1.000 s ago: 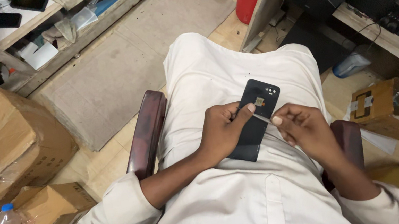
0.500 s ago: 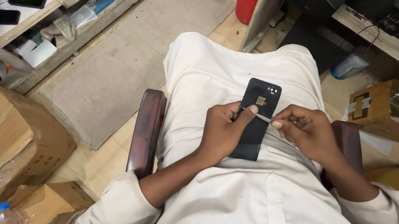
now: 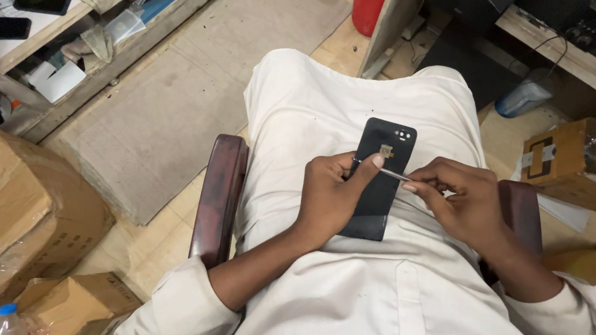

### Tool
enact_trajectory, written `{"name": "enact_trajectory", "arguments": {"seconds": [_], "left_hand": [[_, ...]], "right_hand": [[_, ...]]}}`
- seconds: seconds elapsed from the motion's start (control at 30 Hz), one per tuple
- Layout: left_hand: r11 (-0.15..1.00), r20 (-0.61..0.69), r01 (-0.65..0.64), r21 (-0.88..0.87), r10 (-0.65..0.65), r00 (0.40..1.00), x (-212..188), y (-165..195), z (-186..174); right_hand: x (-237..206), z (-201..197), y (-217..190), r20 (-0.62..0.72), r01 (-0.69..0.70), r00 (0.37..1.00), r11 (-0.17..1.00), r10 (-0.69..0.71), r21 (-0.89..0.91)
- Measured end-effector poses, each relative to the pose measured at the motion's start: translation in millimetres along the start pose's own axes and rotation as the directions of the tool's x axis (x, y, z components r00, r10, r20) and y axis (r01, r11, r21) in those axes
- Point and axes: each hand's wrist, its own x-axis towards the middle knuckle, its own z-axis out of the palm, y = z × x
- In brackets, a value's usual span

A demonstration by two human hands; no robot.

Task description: The person uses a metal prying tool to carefully lift and separate a small component on the back of a black smartphone. They repeatedly insert the tool under the component and gently pry it away from the phone's back panel while holding the device on their lap.

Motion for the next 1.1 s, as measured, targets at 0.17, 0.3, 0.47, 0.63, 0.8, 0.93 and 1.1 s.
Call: {"name": "enact_trajectory", "arguments": {"seconds": [0.17, 0.3, 0.47, 0.63, 0.8, 0.93, 1.1], "left_hand": [[1.000, 0.040, -0.001, -0.028, 0.002, 0.999, -2.4, -1.0, -0.2], [0.999, 0.051, 0.035, -0.041, -0.033, 0.998, -3.2, -2.2, -0.7], [0.999, 0.004, 0.012, 0.041, -0.012, 1.000, -0.3, -4.1, 0.5], [0.999, 0.009, 0.045, -0.026, -0.045, 0.999, -0.6, -3.1, -1.7], [1.000, 0.034, 0.004, -0.013, -0.004, 0.999, -0.3, -3.3, -0.2], [0.999, 0.053, 0.033, -0.037, -0.031, 0.998, -0.5, -5.4, 0.1], [1.000, 0.007, 0.027, 0.003, -0.027, 1.000, 0.8, -5.7, -0.6]], "right_hand": [[-4.9, -0.8, 24.9, 0.134, -0.334, 0.941, 0.912, 0.310, 0.236], [-1.9, -6.3, 40.2, 0.386, -0.593, 0.803, 0.674, 0.454, 0.441], [2.1, 0.1, 27.9, 0.286, -0.516, 0.856, 0.742, 0.431, 0.427], [-7.1, 4.1, 10.5, -0.026, 0.018, 1.000, 1.000, -0.018, 0.023], [-6.2, -0.4, 26.3, 0.132, -0.369, 0.929, 0.879, 0.344, 0.302], [2.7, -7.4, 40.5, 0.496, -0.677, 0.735, 0.493, 0.462, 0.546], [-0.9, 1.8, 28.9, 0.228, -0.519, 0.855, 0.761, 0.466, 0.390]]}}
